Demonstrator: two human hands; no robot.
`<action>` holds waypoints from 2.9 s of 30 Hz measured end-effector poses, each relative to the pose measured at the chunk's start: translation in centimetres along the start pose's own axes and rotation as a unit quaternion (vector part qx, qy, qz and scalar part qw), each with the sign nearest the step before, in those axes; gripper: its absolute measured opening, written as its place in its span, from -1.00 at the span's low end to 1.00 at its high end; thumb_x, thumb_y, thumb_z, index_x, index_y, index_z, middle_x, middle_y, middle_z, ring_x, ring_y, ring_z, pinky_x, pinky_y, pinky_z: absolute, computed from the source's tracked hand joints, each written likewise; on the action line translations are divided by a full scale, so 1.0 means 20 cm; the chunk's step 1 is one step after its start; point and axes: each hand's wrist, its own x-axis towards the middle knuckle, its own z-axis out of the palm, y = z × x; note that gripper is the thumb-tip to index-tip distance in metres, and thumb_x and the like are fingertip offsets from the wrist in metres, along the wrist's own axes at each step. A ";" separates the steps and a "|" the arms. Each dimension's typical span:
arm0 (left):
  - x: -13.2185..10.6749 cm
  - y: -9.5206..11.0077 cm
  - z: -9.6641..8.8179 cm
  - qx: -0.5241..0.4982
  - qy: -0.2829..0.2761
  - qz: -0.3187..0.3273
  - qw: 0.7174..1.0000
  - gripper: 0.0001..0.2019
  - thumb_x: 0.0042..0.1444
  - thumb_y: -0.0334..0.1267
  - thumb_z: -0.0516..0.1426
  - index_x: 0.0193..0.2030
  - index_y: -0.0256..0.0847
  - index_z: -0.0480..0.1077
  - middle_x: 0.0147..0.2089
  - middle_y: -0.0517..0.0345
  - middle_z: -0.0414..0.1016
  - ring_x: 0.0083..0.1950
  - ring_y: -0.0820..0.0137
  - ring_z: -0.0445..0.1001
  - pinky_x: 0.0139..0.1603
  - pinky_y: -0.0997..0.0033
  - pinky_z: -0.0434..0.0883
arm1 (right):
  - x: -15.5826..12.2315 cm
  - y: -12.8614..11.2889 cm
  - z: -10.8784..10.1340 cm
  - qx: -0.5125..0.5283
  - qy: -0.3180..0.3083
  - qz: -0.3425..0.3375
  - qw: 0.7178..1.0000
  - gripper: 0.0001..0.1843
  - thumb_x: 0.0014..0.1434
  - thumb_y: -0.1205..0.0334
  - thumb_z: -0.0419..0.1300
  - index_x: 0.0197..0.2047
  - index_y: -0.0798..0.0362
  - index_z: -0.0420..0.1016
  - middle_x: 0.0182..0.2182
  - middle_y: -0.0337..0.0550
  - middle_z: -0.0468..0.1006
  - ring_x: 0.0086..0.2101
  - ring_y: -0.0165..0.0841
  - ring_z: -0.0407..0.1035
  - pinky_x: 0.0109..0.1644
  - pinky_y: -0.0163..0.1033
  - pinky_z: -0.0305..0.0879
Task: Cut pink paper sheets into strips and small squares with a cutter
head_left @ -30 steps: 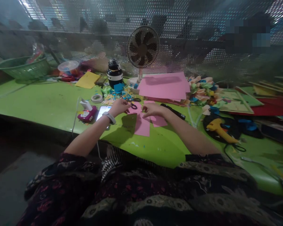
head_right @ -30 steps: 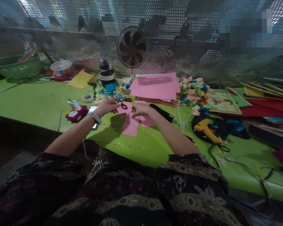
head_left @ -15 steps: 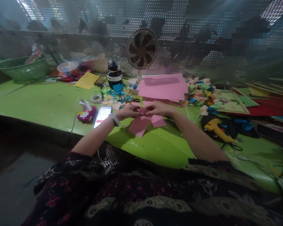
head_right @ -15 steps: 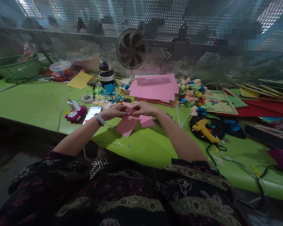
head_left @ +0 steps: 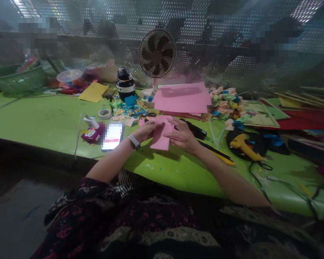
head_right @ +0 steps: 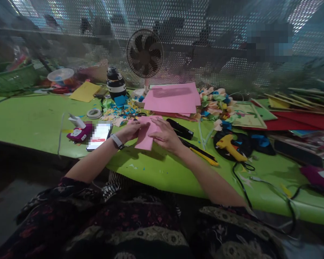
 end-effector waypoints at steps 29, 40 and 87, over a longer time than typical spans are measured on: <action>-0.12 -0.10 0.11 0.031 -0.074 0.090 0.993 -0.61 -0.04 -0.09 0.51 -0.16 -0.27 0.60 -0.11 -0.04 0.72 0.01 0.18 0.68 0.15 0.15 0.54 | 0.01 -0.13 0.03 0.233 0.137 0.292 0.918 -0.45 0.13 -0.37 0.30 -0.38 0.01 0.50 -0.43 -0.13 0.56 -0.40 -0.28 0.41 -0.25 -0.12 0.40; -0.11 -0.11 0.09 0.036 -0.065 0.088 0.993 -0.70 0.03 -0.13 0.47 -0.17 -0.22 0.59 -0.15 0.05 0.72 -0.03 0.24 0.68 0.07 0.20 0.55 | 0.01 -0.13 0.02 0.242 0.115 0.300 0.915 -0.45 0.13 -0.38 0.28 -0.37 -0.01 0.49 -0.45 -0.16 0.53 -0.42 -0.29 0.36 -0.29 -0.14 0.30; -0.11 -0.12 0.06 0.122 -0.051 0.076 0.988 -0.52 -0.12 0.07 0.52 -0.27 -0.31 0.60 -0.35 0.14 0.61 -0.34 0.47 0.54 -0.25 0.39 0.55 | 0.03 -0.10 0.02 0.322 0.168 0.324 0.873 -0.38 0.02 -0.45 0.35 -0.43 -0.01 0.43 -0.50 -0.26 0.34 -0.44 -0.38 0.21 -0.36 -0.22 0.20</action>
